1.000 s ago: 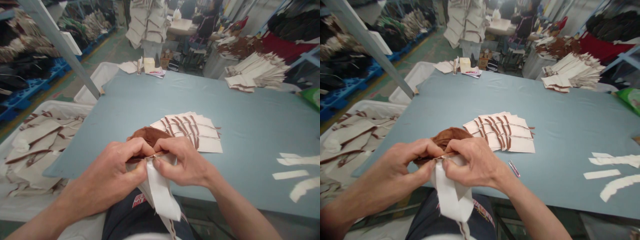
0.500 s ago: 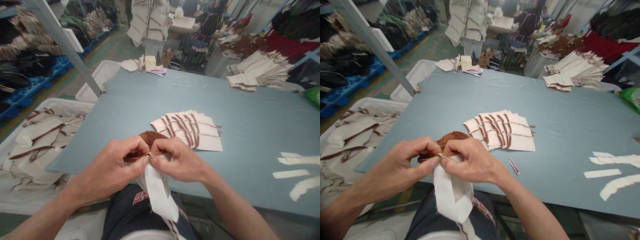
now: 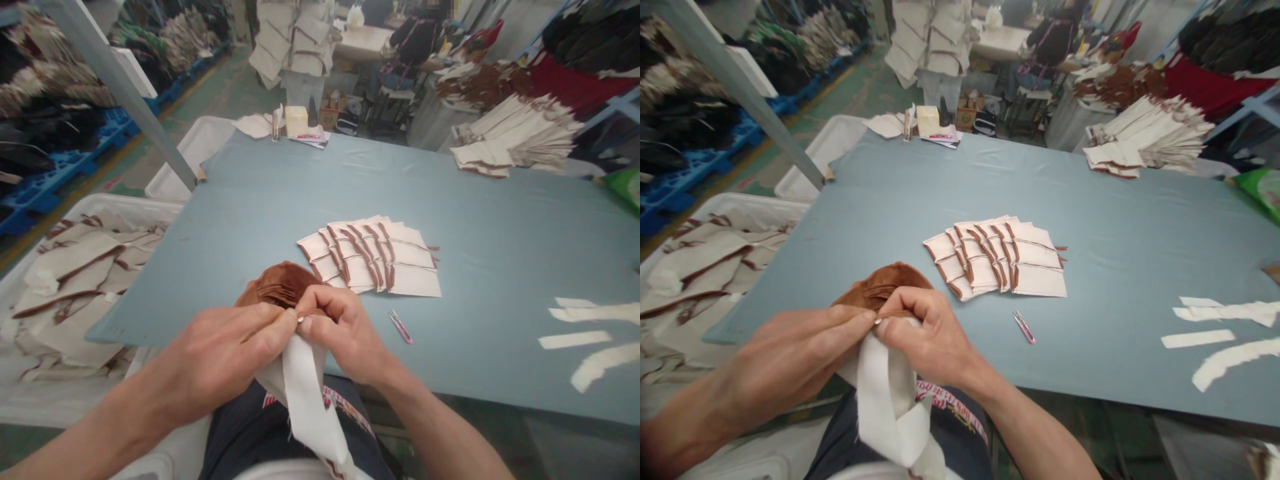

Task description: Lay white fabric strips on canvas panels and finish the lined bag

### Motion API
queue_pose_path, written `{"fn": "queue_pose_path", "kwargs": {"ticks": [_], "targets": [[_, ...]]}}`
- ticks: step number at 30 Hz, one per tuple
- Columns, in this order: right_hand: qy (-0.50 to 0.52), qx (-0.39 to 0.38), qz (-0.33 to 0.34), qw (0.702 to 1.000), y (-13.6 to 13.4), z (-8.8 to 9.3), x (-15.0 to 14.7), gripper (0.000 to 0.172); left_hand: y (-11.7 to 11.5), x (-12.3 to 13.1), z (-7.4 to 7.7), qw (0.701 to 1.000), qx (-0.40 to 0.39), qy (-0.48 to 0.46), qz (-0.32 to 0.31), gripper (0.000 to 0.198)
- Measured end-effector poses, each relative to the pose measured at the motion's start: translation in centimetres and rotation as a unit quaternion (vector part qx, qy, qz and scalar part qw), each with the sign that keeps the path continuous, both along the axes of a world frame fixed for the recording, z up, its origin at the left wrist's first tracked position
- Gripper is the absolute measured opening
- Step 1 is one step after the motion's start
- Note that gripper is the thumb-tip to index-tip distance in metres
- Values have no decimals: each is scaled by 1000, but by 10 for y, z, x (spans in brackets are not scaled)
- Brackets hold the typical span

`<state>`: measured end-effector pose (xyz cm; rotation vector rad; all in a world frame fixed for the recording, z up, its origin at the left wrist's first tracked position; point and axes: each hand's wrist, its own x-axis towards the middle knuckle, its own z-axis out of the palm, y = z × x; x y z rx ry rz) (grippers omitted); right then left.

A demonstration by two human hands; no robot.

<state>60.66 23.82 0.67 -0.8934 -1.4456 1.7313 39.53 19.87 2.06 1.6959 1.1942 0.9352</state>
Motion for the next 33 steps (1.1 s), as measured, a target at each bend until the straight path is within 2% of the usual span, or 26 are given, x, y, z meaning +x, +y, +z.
{"fn": "queue_pose_path", "kwargs": {"ticks": [3,5,8,11,14,17,20,22,24,27,29,31,33], "targets": [[51,-95,29,994,-2,-8,1,15,0,-6,-1,980,110,117,-115,40],[83,-134,64,985,0,-11,2,18,2,-9,-4,962,151,168,-154,41],[83,-157,102,979,5,-10,5,23,4,-9,-11,926,253,220,-174,41],[31,-138,109,984,8,0,8,19,4,1,-12,903,343,214,-147,36],[-11,-54,99,994,9,10,14,14,1,13,-4,921,332,186,-86,28],[-38,45,79,995,11,15,20,10,0,20,9,946,263,184,-42,19],[-43,135,56,988,13,15,25,5,7,20,20,969,181,149,-74,10],[-39,176,40,983,13,15,26,4,14,20,23,972,155,148,-98,19],[-21,175,32,984,11,13,26,5,19,22,20,961,188,166,-114,22],[29,99,39,994,8,4,23,8,22,23,6,933,292,175,-117,21],[59,54,30,996,8,-5,20,12,23,21,-4,923,322,177,-111,17],[68,43,16,997,10,-13,20,14,24,16,-7,931,284,196,-116,15],[55,62,10,997,14,-17,22,14,26,8,-4,945,216,216,-119,12]]}}
